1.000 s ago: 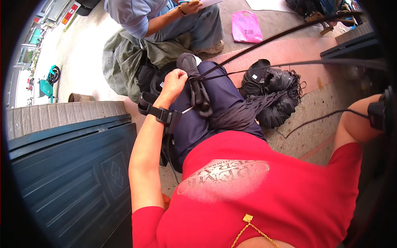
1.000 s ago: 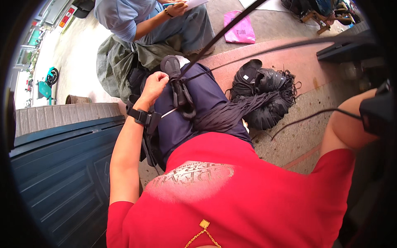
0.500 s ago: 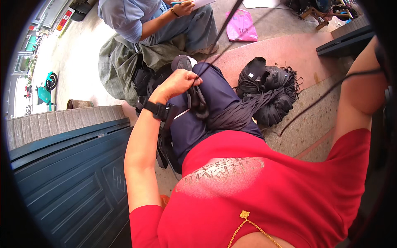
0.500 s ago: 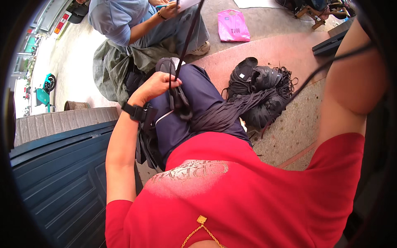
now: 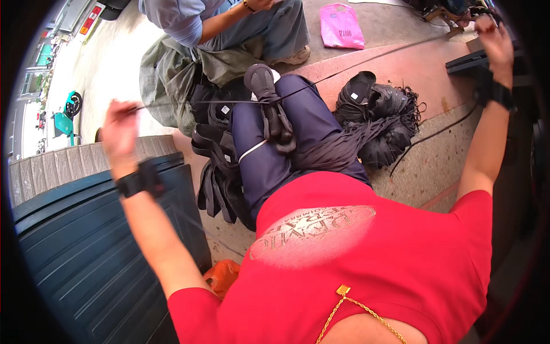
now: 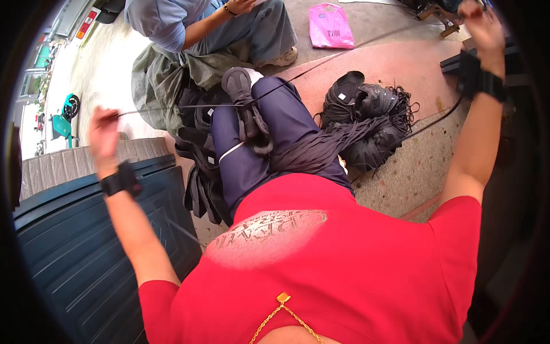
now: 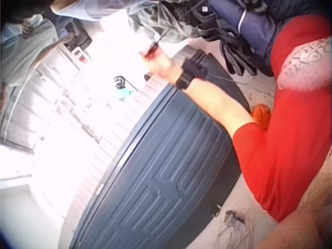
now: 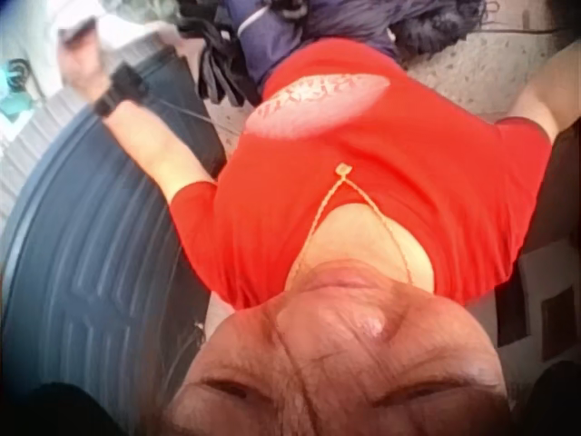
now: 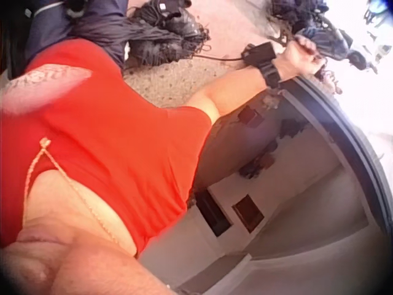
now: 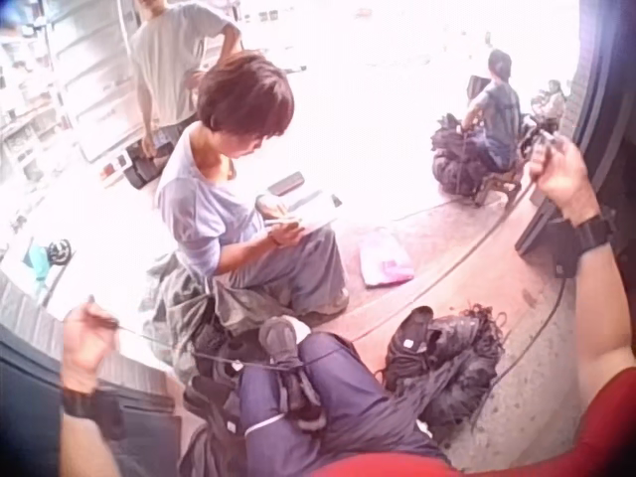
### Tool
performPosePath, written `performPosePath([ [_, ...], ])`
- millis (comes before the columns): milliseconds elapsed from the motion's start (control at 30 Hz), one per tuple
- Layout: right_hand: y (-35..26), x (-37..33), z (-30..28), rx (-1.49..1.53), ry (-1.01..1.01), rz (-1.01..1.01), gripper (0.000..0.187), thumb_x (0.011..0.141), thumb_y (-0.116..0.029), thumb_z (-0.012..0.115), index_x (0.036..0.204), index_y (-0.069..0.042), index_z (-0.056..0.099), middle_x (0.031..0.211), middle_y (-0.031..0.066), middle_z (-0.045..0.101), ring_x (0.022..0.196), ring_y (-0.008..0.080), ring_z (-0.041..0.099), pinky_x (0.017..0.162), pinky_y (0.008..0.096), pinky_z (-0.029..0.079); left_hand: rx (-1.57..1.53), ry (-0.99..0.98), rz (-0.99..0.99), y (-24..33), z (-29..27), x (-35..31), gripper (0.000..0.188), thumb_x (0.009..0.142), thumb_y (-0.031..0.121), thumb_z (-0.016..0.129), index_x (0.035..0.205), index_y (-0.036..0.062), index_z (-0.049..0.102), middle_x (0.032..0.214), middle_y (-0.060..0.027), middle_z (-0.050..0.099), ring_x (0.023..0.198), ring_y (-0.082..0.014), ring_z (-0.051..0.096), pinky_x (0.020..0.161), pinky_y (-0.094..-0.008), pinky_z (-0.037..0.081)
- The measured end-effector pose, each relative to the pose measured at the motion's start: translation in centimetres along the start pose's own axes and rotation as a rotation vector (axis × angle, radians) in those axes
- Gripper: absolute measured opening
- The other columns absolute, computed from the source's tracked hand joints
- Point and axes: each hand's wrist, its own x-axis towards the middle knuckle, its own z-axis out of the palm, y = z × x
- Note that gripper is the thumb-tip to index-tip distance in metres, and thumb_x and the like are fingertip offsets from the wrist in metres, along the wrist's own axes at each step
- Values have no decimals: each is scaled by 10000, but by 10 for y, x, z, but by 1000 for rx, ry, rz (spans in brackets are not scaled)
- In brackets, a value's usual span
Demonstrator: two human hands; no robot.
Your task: Threading laces into a pair of black shoes.
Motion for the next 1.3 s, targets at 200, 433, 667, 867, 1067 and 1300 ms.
performPosePath([
  [200, 206, -73, 6, -916, 69, 157, 200, 824, -206, 562, 977, -89, 617, 694, -50, 516, 570, 52, 433, 513, 205, 363, 148, 637, 254, 164, -152, -125, 151, 824, 20, 508, 731, 77, 404, 596, 15, 319, 520, -106, 288, 492, -243, 271],
  [433, 403, -154, 83, -901, -507, 660, 165, 821, -109, 532, 903, 15, 603, 754, 51, 615, 686, 121, 569, 626, 257, 463, 171, 458, -499, -95, -12, -47, 112, 841, 204, 567, 840, 103, 520, 598, 54, 371, 481, -65, 333, 458, -239, 283],
  [667, 441, -151, 96, -1145, -572, 290, 166, 754, -84, 535, 863, 29, 587, 775, 164, 618, 725, 287, 608, 664, 344, 465, 582, 194, -622, -210, 56, -41, 206, 896, 237, 484, 961, 59, 564, 595, 47, 401, 464, -42, 333, 436, -202, 294],
  [867, 448, -145, 96, -1509, -636, 214, 124, 738, -101, 516, 711, 7, 569, 705, 213, 577, 739, 376, 581, 645, 425, 445, 913, 145, -463, -228, 59, -41, 244, 853, 127, 519, 1053, 11, 595, 625, 17, 515, 512, -53, 432, 481, -204, 368],
  [1067, 455, -142, 111, -1342, -296, 387, 173, 762, -147, 499, 732, -1, 588, 735, 220, 581, 758, 374, 582, 679, 438, 438, 1122, 191, -345, -247, 36, -47, 260, 847, 195, 534, 1032, 25, 601, 728, -50, 614, 664, -131, 565, 607, -273, 437],
  [1300, 464, -148, 115, -1338, -290, 416, 170, 762, -155, 504, 760, -30, 619, 766, 213, 599, 795, 367, 592, 693, 427, 456, 1379, 213, -278, -258, 34, -48, 253, 834, 267, 519, 980, 80, 607, 872, -149, 626, 858, -293, 599, 727, -373, 455],
])
